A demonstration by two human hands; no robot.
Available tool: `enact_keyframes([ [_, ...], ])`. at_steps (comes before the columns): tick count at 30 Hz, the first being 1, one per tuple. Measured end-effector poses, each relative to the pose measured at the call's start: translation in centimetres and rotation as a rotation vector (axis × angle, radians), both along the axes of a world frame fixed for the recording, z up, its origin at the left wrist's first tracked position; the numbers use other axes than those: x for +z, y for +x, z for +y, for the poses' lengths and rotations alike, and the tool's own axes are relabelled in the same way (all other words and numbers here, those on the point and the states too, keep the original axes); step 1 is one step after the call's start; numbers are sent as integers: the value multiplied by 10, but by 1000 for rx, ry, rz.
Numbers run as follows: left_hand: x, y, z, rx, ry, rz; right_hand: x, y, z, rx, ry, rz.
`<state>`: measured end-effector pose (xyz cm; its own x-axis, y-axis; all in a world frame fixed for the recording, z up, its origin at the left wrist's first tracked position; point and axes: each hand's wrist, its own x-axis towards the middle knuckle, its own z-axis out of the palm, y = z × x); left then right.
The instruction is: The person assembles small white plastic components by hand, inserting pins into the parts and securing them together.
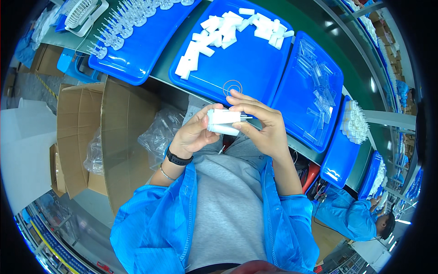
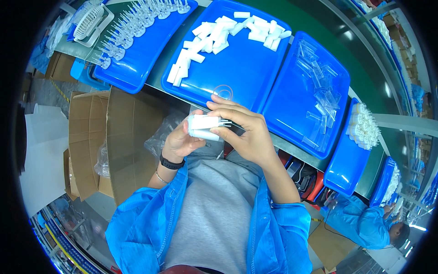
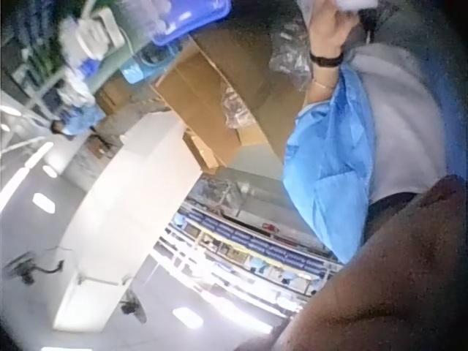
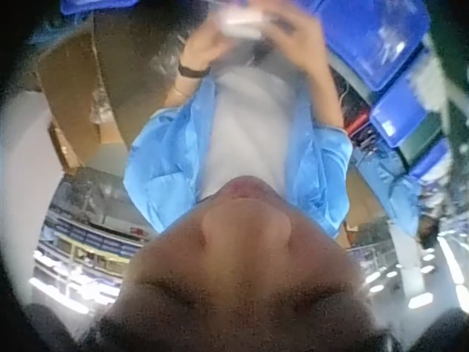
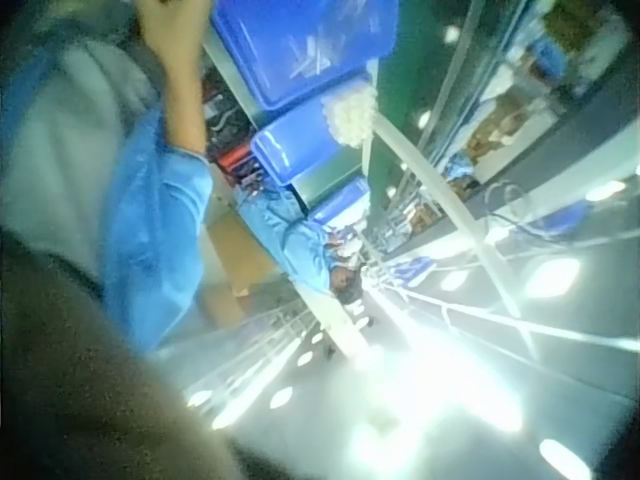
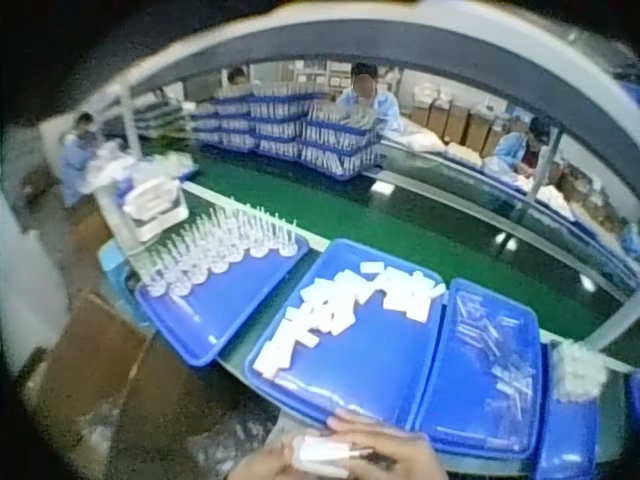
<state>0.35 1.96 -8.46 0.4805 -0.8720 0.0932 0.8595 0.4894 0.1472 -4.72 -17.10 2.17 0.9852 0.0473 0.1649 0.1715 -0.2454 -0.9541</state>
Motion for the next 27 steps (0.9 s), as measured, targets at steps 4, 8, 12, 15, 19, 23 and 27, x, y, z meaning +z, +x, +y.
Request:
enact_keyframes([
  [4, 13, 7, 2, 100, 181, -95, 0, -1, 2, -12, -84, -19],
  [8, 22, 11, 0, 148, 118, -113, 6, -4, 0, 67, -116, -70],
  [12, 21, 11, 3, 235, 128, -214, 11, -3, -17, -22, -190, -129],
  [15, 23, 13, 3, 239, 132, -204, 17, -6, -46, -408, -441, -63],
  [19, 30, 14, 5, 232, 92, -118, 5, -33, -110, -577, -1200, 41],
  [23, 26, 14, 6, 200, 50, -50, -6, -60, -138, -658, -1263, 287],
  [27, 21, 15, 4, 156, 2, -28, -11, -64, -143, -661, -1269, 309],
])
